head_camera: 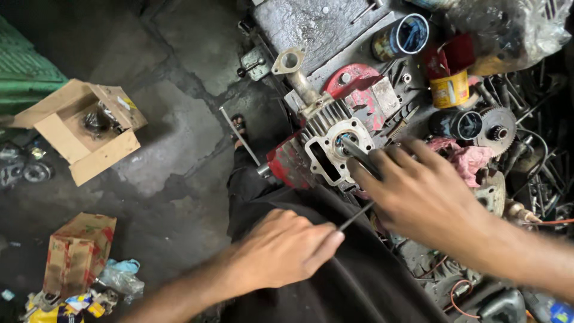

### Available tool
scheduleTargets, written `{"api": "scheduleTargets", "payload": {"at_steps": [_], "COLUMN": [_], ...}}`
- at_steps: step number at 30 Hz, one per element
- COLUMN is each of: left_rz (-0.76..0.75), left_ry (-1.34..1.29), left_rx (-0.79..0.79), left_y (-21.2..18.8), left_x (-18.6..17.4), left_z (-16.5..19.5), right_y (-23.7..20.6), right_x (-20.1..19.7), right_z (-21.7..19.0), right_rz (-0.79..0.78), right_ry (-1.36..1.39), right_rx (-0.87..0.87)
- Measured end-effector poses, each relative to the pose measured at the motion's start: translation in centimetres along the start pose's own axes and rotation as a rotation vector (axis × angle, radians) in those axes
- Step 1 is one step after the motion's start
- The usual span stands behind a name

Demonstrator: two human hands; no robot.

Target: The person uses a T-handle wrench to tighten a bolt on a small engine block clamped in a vise. They wipe the engine with a pink cloth and repeatedly check the fit of a piston ring inside the cylinder bore.

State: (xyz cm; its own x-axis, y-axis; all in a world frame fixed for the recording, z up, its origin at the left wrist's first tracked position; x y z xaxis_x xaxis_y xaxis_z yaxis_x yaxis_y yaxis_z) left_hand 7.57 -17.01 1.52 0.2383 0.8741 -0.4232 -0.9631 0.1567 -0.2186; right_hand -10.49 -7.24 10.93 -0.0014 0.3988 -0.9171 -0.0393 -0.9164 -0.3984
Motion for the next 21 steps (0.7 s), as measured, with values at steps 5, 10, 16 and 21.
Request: {"api": "scheduleTargets", "payload": {"at_steps": [5, 10, 16, 21], "left_rz": [0.715, 0.975, 0.058, -0.946], "left_ry": [-0.282, -0.218, -0.211, -0.185], "left_rx": [0.259, 0.570, 0.418, 0.331], "left_y": [0.4, 4.9, 22.6, 33.1], "left_x": [2.4, 0.8, -5.7, -0.3], "left_z": [-4.4, -8.5, -5.6, -2.5], "right_y": [3.6, 2.0, -0.6, -0.8], "right_x": [1.3, 5.3, 7.1, 7.2], "right_z": [1.0, 2.3, 0.8, -1.4], "right_rz": [-0.749, -0.527, -0.025, 0.444], "right_ry": [0.162, 0.364, 1.427, 2.321], "right_rx": [0.218, 0.262, 1.007, 1.292]}}
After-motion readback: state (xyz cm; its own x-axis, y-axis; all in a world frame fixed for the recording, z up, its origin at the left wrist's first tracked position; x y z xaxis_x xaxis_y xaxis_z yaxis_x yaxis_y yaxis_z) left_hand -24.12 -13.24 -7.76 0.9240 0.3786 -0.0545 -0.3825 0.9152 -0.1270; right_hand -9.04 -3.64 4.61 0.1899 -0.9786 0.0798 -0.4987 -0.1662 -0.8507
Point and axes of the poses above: each hand's wrist, its own y-axis towards the middle knuckle, its own x-axis out of the palm, z = x × y, the point moved 1 cm from there along y, towards the middle knuckle, and after that the axes turned 5 degrees about z, right-handed, at the moved point
